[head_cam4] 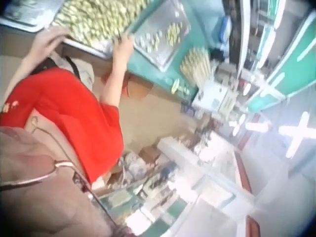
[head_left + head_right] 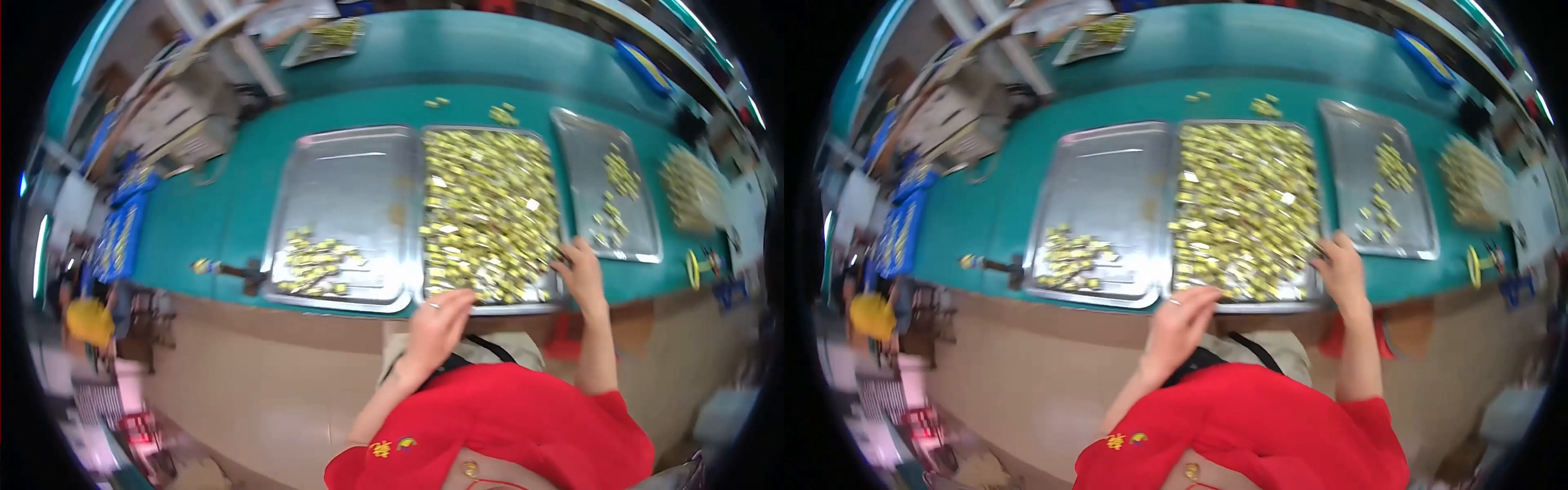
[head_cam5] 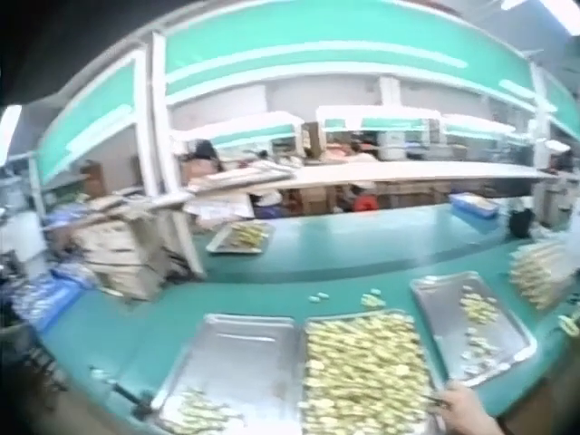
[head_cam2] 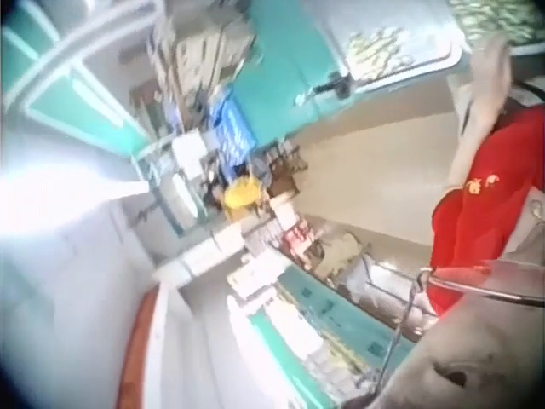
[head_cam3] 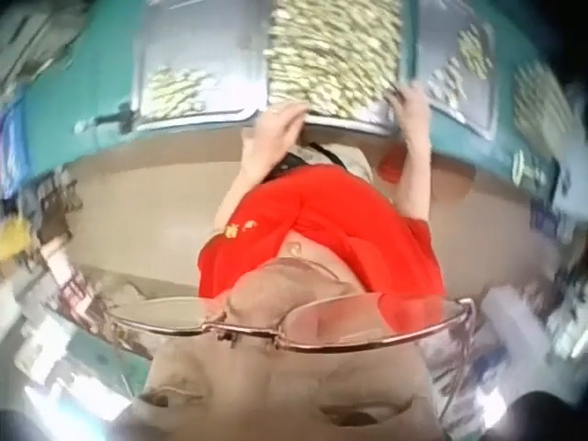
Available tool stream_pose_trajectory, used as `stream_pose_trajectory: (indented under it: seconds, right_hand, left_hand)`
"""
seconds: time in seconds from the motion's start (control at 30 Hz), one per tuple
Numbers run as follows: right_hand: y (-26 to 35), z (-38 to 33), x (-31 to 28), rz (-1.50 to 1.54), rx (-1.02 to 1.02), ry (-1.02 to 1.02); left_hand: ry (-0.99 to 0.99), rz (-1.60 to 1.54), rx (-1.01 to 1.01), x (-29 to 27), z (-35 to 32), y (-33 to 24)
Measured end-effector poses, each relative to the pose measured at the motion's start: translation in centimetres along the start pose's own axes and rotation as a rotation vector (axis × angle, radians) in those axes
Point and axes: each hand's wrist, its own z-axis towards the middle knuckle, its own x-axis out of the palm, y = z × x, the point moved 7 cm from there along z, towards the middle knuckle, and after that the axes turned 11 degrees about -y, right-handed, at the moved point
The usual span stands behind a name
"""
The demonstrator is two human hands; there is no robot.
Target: The person sorts small yellow electronic components by hand, transferring them from a bulk metal tray into smaller organization metal trays.
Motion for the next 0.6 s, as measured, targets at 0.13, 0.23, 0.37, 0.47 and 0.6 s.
stream_pose_trajectory:
  seconds: [0.13, 0.23, 0.37, 0.47, 0.6]
  right_hand:
    - [1.7, 0.7, -0.8, 0.088, -0.039, -0.043]
    - [2.9, 0.3, -1.0, 0.374, 0.117, 0.018]
    - [7.4, -2.6, 3.1, 1.241, 0.582, 0.365]
    - [11.9, -4.7, 5.4, 1.533, 0.703, 0.585]
    - [14.8, -5.3, 6.1, 1.651, 0.722, 0.728]
  left_hand:
    - [-0.098, -0.031, 0.006, -1.7, 0.1, 0.1]
    - [-0.093, -0.158, -0.156, -2.2, -0.3, 0.7]
    - [-0.027, -0.381, -0.297, -1.4, -0.3, 0.4]
    - [-0.052, -0.451, -0.286, -1.3, 0.3, -0.5]
    - [-0.307, -0.565, -0.241, -5.9, 1.0, -2.2]
